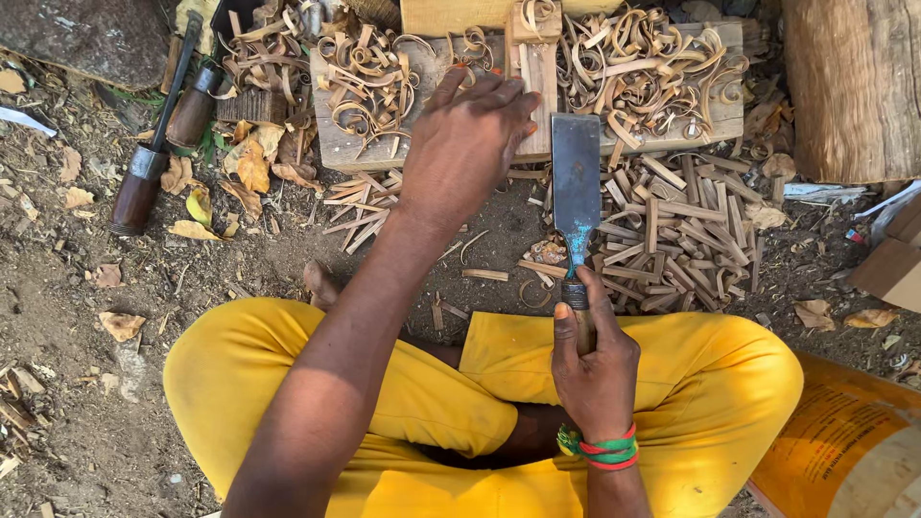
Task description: The person carves a piece of wood using a chisel and a hammer. They strike the chisel with the hammer to remove wood shavings and shape the block, which is held in a wooden jig on the ground.
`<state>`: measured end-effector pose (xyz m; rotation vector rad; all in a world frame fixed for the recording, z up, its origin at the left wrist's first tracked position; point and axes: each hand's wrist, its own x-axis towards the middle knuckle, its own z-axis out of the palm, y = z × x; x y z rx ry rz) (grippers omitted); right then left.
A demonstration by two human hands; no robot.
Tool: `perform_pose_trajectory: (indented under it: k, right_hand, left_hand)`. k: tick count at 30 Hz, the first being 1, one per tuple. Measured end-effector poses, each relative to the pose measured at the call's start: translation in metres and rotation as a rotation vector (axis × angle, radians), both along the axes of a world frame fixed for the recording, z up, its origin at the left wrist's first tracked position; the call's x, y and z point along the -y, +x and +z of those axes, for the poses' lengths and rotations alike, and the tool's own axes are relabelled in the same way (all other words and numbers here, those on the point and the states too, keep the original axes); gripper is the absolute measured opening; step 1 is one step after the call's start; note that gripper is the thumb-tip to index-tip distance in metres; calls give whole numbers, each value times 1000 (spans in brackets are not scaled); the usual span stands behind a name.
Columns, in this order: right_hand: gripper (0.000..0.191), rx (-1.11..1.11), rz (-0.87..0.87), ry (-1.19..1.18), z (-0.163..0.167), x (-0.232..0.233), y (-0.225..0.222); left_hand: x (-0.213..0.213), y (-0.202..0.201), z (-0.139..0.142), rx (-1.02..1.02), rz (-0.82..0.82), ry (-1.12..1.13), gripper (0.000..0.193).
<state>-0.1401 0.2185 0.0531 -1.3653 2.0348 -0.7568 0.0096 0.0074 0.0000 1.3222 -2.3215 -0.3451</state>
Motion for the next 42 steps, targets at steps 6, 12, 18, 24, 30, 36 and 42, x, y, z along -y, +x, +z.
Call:
perform_pose_trajectory:
  k: [6, 12, 18, 24, 30, 36, 42]
  right_hand:
    - [47, 50, -7, 20, -1, 0, 0]
    - [48, 68, -4, 30, -1, 1, 1]
    - [46, 76, 6, 10, 0, 1, 1]
    - [48, 84, 13, 18, 0, 1, 1]
    - [48, 96, 5, 29, 0, 1, 1]
    - [47, 90, 23, -13, -2, 0, 1]
    - [47, 75, 4, 16, -3, 0, 1]
  left_hand:
    - [-1, 2, 7, 23, -29, -12, 18]
    - [0, 3, 9, -8, -39, -25, 18]
    - [-3, -2, 10, -39, -27, -29, 16]
    - [-3, -2, 7, -70, -1, 39, 13]
    - [0, -7, -8, -48, 18, -48, 26]
    - [-3, -11, -13, 169, 6, -136, 38]
    - [-8, -17, -11, 234, 15, -133, 46]
